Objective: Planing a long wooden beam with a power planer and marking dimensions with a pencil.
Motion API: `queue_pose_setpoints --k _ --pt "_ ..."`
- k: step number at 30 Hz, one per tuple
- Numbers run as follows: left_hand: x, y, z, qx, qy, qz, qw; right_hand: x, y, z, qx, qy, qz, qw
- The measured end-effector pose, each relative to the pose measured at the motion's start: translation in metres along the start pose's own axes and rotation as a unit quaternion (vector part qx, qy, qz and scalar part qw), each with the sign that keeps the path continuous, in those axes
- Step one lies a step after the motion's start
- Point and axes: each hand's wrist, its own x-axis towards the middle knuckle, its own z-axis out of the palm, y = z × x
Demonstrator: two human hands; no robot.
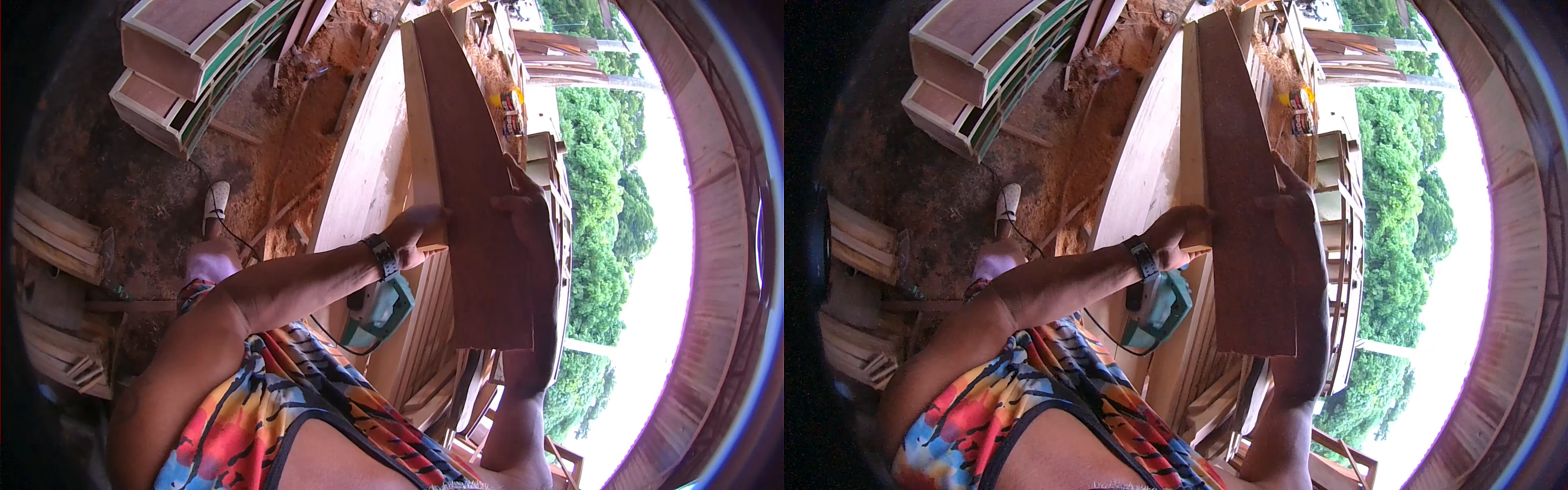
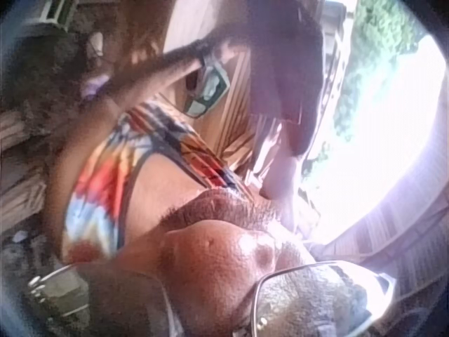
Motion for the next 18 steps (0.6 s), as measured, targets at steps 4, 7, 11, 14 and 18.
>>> queue_pose_setpoints --k 4,7,11,14,18 --pt "0.007 -0.002 -0.008 0.136 -0.100 0.137 0.976 -0.001 0.007 0.002 0.037 0.006 0.005 0.999" --pt "0.022 -0.003 -0.016 -0.001 -0.027 0.003 1.000 -0.002 0.008 0.002 0.020 0.001 0.008 1.000" --pt "0.042 -0.003 -0.031 0.340 -0.231 0.322 0.853 -0.004 0.005 0.002 0.004 -0.007 0.013 1.000" --pt "0.036 -0.003 -0.030 0.301 -0.254 0.304 0.867 -0.008 -0.004 0.000 -0.014 -0.021 0.014 1.000" --pt "0.007 0.005 -0.005 0.014 -0.115 0.003 0.993 -0.014 -0.024 -0.012 0.063 -0.182 -0.006 0.981"
